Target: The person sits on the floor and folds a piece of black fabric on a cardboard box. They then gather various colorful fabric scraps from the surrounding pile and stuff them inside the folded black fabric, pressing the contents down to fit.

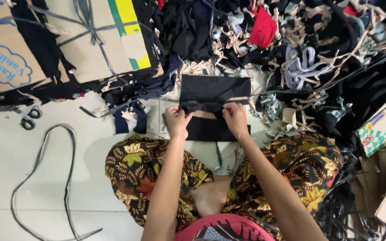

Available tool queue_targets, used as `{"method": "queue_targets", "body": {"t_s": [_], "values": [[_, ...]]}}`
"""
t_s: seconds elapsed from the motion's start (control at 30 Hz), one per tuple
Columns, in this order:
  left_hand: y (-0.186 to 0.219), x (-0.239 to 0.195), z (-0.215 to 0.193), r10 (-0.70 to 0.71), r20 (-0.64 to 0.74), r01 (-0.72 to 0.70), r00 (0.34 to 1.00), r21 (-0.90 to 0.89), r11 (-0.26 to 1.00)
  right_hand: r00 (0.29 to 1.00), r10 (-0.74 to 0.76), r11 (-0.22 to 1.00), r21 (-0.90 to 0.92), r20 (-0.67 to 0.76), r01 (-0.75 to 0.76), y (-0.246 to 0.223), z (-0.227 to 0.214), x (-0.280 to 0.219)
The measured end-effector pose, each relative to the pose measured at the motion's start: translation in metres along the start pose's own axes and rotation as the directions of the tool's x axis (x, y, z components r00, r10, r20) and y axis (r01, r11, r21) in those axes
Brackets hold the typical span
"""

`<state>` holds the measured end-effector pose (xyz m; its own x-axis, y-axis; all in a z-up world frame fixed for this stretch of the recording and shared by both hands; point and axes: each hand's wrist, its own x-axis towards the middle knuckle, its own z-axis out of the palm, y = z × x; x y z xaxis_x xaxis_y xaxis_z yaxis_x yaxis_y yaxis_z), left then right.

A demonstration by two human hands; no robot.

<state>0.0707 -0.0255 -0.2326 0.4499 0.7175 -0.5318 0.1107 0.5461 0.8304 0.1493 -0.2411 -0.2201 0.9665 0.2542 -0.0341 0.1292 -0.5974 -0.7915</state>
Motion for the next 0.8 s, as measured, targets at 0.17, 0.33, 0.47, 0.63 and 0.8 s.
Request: {"method": "queue_targets", "body": {"t_s": [0.17,0.33,0.47,0.63,0.8], "values": [[0.008,-0.013,-0.009,0.090,-0.064,-0.090,0.994,0.004,0.996,0.986,-0.111,0.992,0.046,-0.127,0.118,-0.048,-0.007,-0.010],[0.048,-0.050,-0.005,0.054,0.079,-0.075,0.995,0.290,0.954,0.908,-0.398,0.911,-0.167,-0.127,0.376,-0.069,-0.002,-0.014],[0.079,-0.076,-0.012,0.225,0.395,-0.438,0.891,0.876,0.199,0.893,-0.449,0.808,-0.435,-0.020,0.397,-0.067,0.012,-0.023],[0.114,-0.111,0.006,0.136,0.438,-0.451,0.889,0.887,0.096,0.836,-0.547,0.718,-0.488,0.044,0.496,-0.077,0.012,-0.024],[0.119,-0.110,0.006,0.152,0.475,-0.498,0.867,0.810,0.310,0.816,-0.557,0.679,-0.480,0.154,0.555,-0.072,0.023,-0.026]]}}
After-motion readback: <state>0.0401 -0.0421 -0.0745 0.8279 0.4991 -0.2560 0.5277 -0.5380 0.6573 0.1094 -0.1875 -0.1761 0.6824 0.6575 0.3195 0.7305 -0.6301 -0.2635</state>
